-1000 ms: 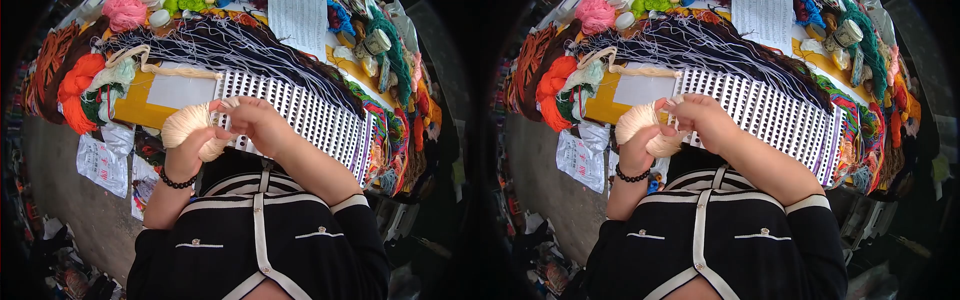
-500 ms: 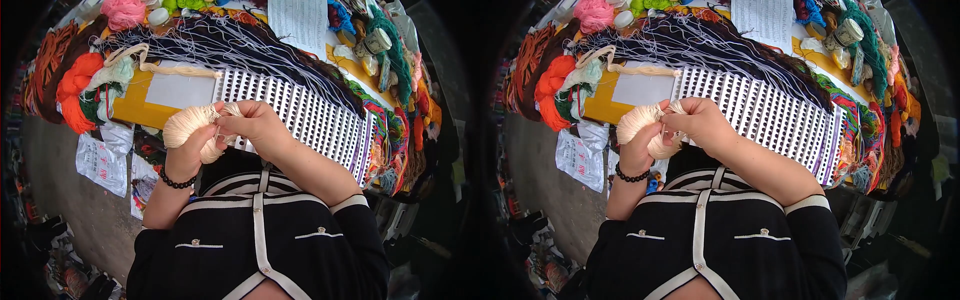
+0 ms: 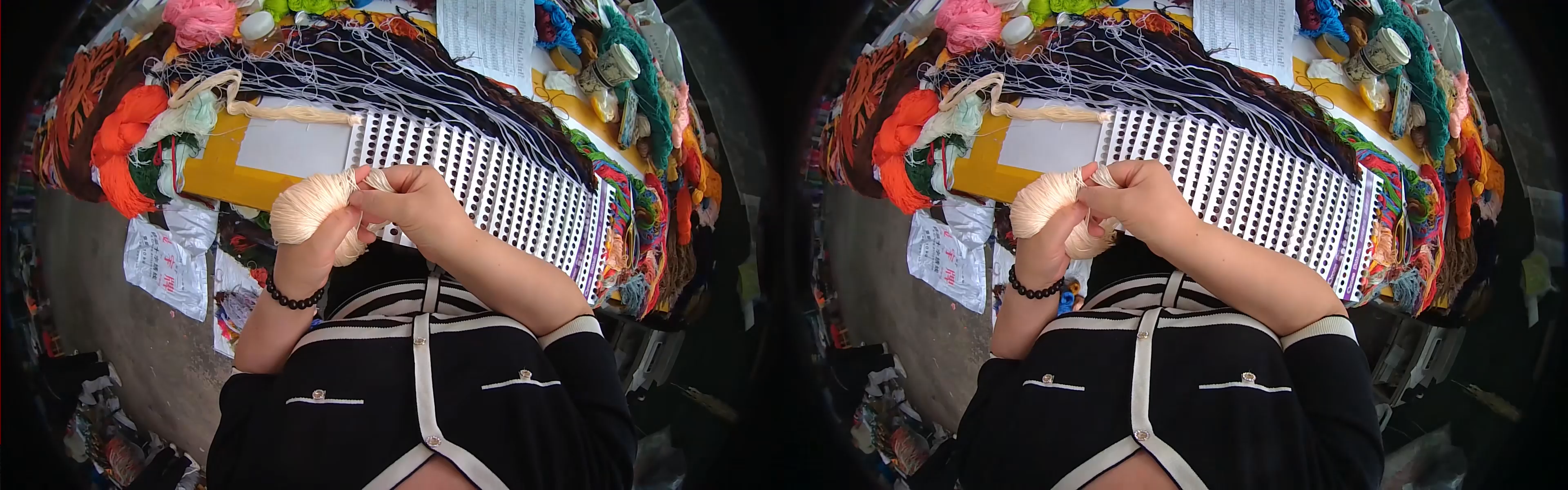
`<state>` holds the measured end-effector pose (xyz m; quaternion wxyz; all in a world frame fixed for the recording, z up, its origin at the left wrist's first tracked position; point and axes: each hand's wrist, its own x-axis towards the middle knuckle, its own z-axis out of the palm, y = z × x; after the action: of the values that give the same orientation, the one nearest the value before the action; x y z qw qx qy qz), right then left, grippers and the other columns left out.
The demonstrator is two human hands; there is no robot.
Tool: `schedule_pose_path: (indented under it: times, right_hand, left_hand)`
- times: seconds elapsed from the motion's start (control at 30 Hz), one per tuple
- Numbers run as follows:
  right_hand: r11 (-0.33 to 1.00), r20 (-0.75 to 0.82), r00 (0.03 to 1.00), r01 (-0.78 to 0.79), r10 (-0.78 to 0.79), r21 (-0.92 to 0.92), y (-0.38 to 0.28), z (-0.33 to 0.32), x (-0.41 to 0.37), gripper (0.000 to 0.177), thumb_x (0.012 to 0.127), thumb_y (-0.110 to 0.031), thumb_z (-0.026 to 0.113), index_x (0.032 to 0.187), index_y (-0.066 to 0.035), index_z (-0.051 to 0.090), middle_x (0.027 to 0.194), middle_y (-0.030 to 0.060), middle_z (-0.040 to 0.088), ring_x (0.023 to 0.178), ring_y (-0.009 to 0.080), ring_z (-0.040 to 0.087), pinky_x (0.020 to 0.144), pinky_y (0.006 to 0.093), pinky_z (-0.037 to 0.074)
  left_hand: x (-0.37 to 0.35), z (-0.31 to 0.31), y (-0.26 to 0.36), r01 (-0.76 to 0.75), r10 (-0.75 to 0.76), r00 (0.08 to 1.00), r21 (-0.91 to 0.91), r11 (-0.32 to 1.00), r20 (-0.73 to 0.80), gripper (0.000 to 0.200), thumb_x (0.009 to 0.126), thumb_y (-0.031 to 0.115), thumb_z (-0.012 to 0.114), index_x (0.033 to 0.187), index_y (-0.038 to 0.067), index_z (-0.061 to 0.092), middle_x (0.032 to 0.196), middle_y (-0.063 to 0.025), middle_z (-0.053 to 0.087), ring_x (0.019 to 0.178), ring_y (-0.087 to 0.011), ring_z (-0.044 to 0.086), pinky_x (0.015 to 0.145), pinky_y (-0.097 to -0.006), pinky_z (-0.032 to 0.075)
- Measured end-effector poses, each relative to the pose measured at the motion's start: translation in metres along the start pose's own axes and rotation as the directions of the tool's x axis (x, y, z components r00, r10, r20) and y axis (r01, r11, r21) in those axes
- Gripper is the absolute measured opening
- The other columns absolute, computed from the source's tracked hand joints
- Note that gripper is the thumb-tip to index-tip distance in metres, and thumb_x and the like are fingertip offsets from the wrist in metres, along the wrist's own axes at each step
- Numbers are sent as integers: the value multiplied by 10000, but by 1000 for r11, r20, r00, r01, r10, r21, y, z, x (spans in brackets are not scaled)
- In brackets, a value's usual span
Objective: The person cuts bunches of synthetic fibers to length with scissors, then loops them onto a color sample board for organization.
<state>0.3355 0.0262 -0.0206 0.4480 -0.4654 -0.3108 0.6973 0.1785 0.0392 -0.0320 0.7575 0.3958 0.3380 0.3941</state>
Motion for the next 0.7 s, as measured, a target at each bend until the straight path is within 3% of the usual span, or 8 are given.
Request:
schedule_pose_path:
  times: [0.07, 0.3, 0.4, 0.47, 0.57, 0.6, 0.67, 0.7]
  right_hand:
    - [999, 0, 1000, -7, 7, 36, 2, -1, 1, 96, 784, -75, 632, 743, 12, 635, 659, 60, 627, 575, 92, 560, 559, 223, 433]
    - [989, 46, 996, 70, -76, 129, 1, -2, 0, 79, 818, -69, 602, 793, 3, 624, 693, 52, 629, 653, 105, 571, 717, 261, 444]
    - [967, 74, 995, 42, -62, 250, -2, -6, 4, 160, 837, -138, 607, 918, 0, 609, 753, 47, 620, 725, 124, 587, 730, 260, 446]
    - [806, 69, 998, -29, -14, 592, -9, -11, 4, 161, 841, -150, 592, 928, -17, 617, 727, 15, 595, 760, 110, 572, 748, 260, 425]
    - [925, 158, 987, -51, -9, 376, -6, -17, 6, 142, 841, -141, 585, 891, -16, 630, 689, -1, 571, 722, 91, 563, 698, 239, 424]
    - [971, 39, 998, -47, 39, 235, -3, -9, 5, 135, 830, -134, 601, 847, -4, 636, 674, 6, 582, 648, 81, 551, 620, 219, 418]
    - [989, 25, 999, -32, 28, 147, 1, -2, 4, 130, 824, -125, 612, 839, 1, 636, 662, 12, 586, 612, 81, 544, 586, 214, 413]
    - [998, 14, 1000, -19, 18, 57, 2, 0, 4, 125, 817, -117, 623, 832, 7, 635, 651, 19, 590, 576, 81, 537, 551, 209, 408]
  left_hand:
    - [-2, 3, 3, 6, -6, 1000, 22, 1000, -16, 400, 845, 18, 467, 1236, -66, 475, 1023, -88, 596, 842, -127, 574, 759, -252, 469]
    - [3, -10, -4, 36, -37, 999, -157, 987, 0, 305, 840, 43, 502, 1127, -42, 563, 968, -92, 621, 799, -141, 599, 703, -261, 505]
    - [3, -13, -3, -4, -11, 997, -190, 982, -81, 305, 835, 45, 496, 1117, -56, 555, 968, -110, 631, 842, -166, 612, 785, -278, 486]
    - [2, -15, 2, -48, 38, 997, -165, 985, -65, 334, 840, 53, 490, 1150, -65, 532, 988, -116, 633, 912, -177, 609, 851, -295, 462]
    - [1, -14, 4, -33, 46, 995, -141, 989, 86, 384, 837, 32, 497, 1211, -56, 493, 1048, -103, 615, 960, -159, 587, 849, -284, 462]
    - [2, -11, 2, -33, 46, 995, -141, 990, 89, 384, 837, 32, 497, 1211, -56, 493, 1048, -103, 615, 960, -159, 587, 849, -284, 462]
    - [3, -1, -6, -109, 112, 993, 99, 989, -23, 436, 821, 18, 498, 1244, -81, 459, 927, -101, 631, 855, -150, 591, 841, -278, 446]
    - [3, 3, -6, -109, 112, 994, 99, 989, -20, 436, 821, 18, 498, 1244, -81, 459, 927, -101, 631, 855, -150, 591, 841, -278, 446]
